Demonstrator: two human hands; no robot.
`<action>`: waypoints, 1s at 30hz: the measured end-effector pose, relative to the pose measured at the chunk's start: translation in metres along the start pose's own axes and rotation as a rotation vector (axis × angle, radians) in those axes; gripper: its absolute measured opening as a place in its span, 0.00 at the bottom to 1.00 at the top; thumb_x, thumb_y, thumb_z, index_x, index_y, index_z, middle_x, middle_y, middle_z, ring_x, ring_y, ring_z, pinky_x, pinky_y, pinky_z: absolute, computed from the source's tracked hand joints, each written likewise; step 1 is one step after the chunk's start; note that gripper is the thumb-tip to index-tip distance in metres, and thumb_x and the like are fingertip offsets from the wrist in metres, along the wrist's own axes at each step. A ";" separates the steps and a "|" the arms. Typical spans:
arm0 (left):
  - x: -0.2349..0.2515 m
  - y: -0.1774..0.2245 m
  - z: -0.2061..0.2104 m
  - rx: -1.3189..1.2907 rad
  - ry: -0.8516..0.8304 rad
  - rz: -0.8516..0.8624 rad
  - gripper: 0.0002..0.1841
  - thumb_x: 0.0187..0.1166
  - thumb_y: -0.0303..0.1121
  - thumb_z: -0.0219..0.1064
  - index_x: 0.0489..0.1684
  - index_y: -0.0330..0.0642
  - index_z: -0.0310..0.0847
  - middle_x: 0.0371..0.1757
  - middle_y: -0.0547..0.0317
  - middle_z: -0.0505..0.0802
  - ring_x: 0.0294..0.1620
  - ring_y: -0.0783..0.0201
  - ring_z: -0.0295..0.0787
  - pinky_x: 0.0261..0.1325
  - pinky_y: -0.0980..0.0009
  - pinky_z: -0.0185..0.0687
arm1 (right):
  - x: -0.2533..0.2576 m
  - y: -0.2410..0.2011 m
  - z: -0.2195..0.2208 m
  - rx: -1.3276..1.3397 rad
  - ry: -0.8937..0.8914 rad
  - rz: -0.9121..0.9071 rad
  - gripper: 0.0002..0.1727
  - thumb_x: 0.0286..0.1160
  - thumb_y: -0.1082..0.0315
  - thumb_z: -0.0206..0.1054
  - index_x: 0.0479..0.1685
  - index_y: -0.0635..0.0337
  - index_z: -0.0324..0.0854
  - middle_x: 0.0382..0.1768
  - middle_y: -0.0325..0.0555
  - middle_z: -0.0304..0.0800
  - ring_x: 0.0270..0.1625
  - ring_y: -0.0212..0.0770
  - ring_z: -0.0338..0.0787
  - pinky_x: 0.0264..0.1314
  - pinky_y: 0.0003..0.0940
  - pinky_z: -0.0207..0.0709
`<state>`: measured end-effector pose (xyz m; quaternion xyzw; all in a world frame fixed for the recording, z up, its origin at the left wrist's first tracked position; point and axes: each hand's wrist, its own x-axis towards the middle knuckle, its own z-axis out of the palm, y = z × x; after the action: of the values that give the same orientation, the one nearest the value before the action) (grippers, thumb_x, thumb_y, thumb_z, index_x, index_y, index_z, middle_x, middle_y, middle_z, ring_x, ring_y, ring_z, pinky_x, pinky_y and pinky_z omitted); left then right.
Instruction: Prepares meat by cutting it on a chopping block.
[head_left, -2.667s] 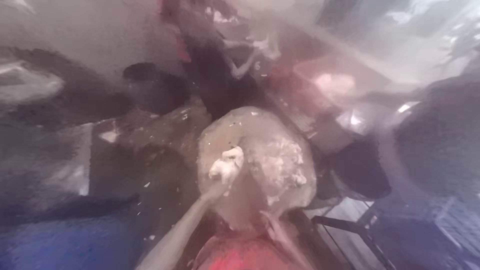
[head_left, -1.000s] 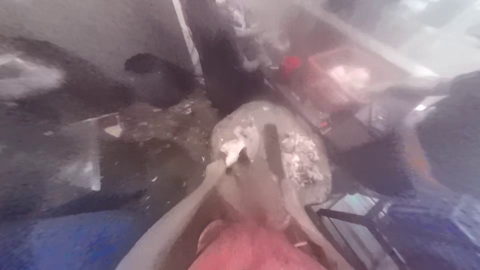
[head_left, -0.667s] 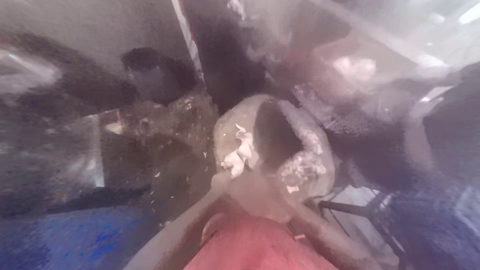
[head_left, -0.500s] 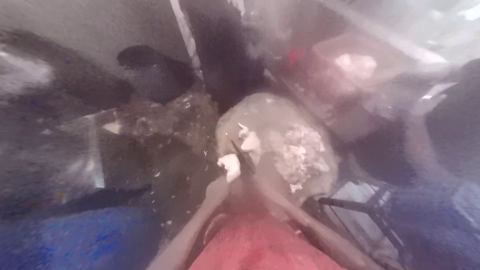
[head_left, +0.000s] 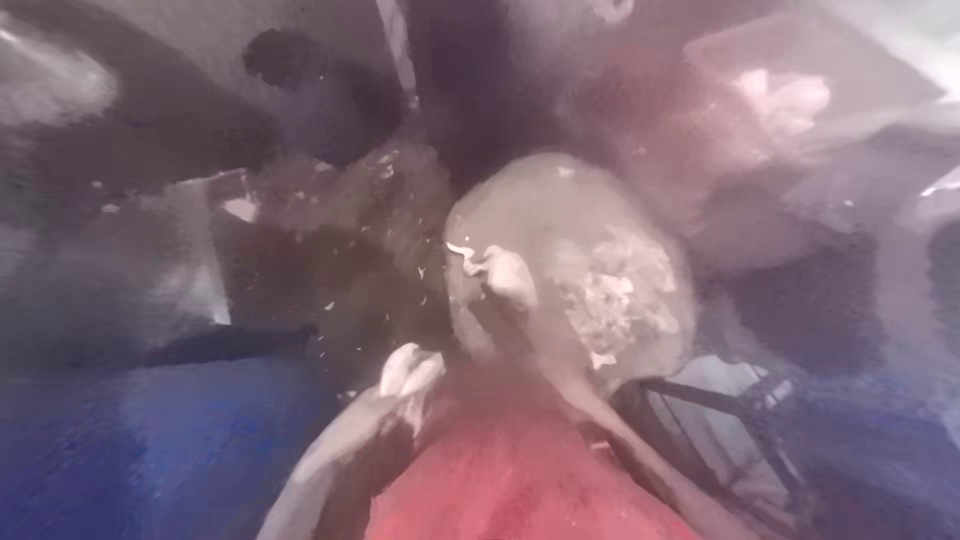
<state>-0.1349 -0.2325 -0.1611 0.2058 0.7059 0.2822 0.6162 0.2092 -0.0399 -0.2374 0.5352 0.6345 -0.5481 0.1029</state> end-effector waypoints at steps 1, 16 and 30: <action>-0.007 0.001 0.001 -0.023 0.002 -0.002 0.13 0.90 0.35 0.54 0.59 0.40 0.80 0.37 0.66 0.88 0.32 0.74 0.82 0.41 0.73 0.83 | 0.003 0.002 -0.005 -0.038 0.073 -0.031 0.33 0.94 0.44 0.43 0.72 0.65 0.77 0.54 0.61 0.88 0.55 0.53 0.89 0.64 0.54 0.80; 0.112 -0.017 0.096 -0.583 0.056 0.052 0.19 0.96 0.39 0.44 0.63 0.36 0.77 0.26 0.59 0.88 0.21 0.65 0.83 0.29 0.67 0.85 | -0.006 -0.048 0.017 -0.040 0.063 -0.212 0.29 0.94 0.51 0.47 0.79 0.65 0.70 0.63 0.60 0.87 0.63 0.48 0.89 0.71 0.48 0.80; 0.045 -0.011 0.044 0.091 0.200 0.103 0.17 0.93 0.42 0.52 0.61 0.40 0.81 0.34 0.59 0.85 0.29 0.68 0.80 0.37 0.68 0.81 | 0.017 -0.007 0.004 0.139 -0.088 -0.016 0.32 0.94 0.43 0.37 0.64 0.58 0.78 0.33 0.41 0.79 0.28 0.35 0.78 0.32 0.35 0.78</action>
<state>-0.0975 -0.2058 -0.2055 0.2404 0.7643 0.3003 0.5175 0.1950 -0.0318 -0.2469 0.5115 0.5940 -0.6146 0.0888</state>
